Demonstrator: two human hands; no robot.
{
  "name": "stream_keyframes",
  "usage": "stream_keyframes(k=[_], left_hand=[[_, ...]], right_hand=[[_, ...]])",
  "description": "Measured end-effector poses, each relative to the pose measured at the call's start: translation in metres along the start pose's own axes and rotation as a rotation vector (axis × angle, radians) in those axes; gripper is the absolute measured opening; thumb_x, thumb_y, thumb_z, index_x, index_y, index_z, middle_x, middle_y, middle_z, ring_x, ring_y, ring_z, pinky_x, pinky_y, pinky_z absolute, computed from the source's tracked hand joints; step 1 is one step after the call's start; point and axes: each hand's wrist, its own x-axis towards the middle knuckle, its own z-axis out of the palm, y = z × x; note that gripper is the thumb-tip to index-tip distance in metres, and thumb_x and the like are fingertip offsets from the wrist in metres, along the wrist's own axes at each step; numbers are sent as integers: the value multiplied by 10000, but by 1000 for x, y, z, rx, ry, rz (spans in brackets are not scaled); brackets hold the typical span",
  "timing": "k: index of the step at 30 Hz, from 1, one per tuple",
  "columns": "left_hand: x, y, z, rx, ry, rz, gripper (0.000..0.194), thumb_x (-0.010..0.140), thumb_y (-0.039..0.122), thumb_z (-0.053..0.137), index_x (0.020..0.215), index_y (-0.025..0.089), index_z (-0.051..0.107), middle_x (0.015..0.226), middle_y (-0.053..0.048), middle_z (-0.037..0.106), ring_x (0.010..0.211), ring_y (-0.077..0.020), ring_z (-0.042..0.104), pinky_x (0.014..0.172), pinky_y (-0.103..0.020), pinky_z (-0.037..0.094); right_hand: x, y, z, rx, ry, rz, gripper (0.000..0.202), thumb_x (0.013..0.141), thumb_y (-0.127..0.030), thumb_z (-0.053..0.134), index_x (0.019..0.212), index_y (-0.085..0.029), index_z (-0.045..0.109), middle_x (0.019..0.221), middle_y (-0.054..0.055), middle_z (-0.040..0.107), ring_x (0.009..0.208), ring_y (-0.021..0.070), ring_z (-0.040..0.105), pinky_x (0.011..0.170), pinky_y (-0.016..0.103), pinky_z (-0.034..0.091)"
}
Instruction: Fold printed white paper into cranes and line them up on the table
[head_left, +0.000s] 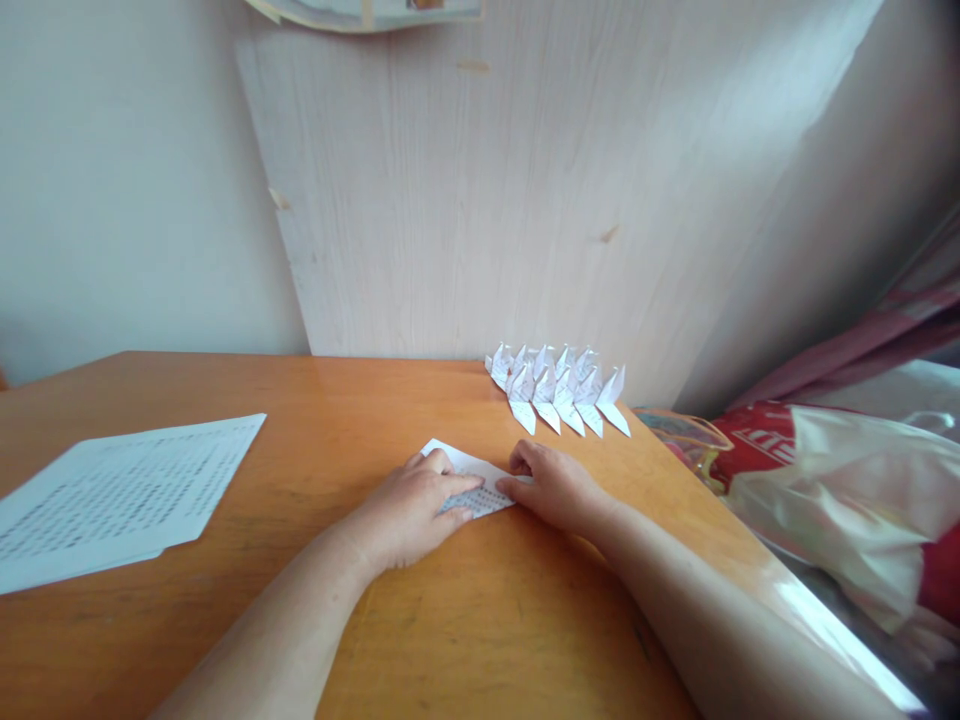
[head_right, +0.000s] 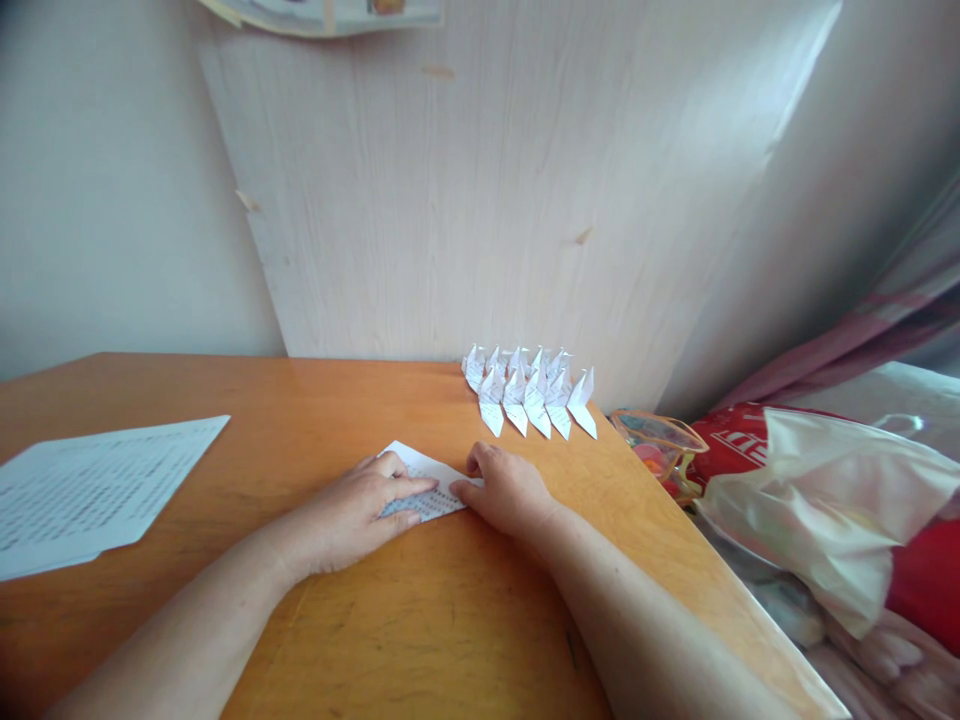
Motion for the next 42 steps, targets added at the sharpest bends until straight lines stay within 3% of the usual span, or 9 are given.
stream_keyframes(k=[29,35,39,42], left_hand=[[3,8,-4,98,-53,-66,429,910,471,437,1323,478,556,1197,-41,520,1107,-265,495,967,-401,415],[4,8,-4,104,-51,-37,403,912,440,444,1289,507,572,1147,-42,529,1083,-267,506,949,-421,422],[4,9,-4,88,-55,-41,411,903,427,464,1293,504,568,1154,-39,527,1112,-269,496,959,-413,419],[3,10,-4,85,-46,-44,417,899,440,473,1303,490,563,1178,-35,525,1137,-272,485,962,-405,420]], right_hand=[[-1,0,-4,-19,-19,-2,229,823,-412,666,913,-207,619,912,34,697,788,174,613,641,263,366],[-5,1,-16,16,40,-7,222,893,-405,576,896,-190,635,867,42,691,744,164,606,621,260,376],[-16,-10,-32,-62,112,-78,248,941,-370,514,1004,-196,679,992,75,704,879,202,635,728,290,428],[-29,-26,-39,-112,79,-176,336,957,-380,491,1207,-221,650,1180,92,687,1056,255,632,879,352,458]])
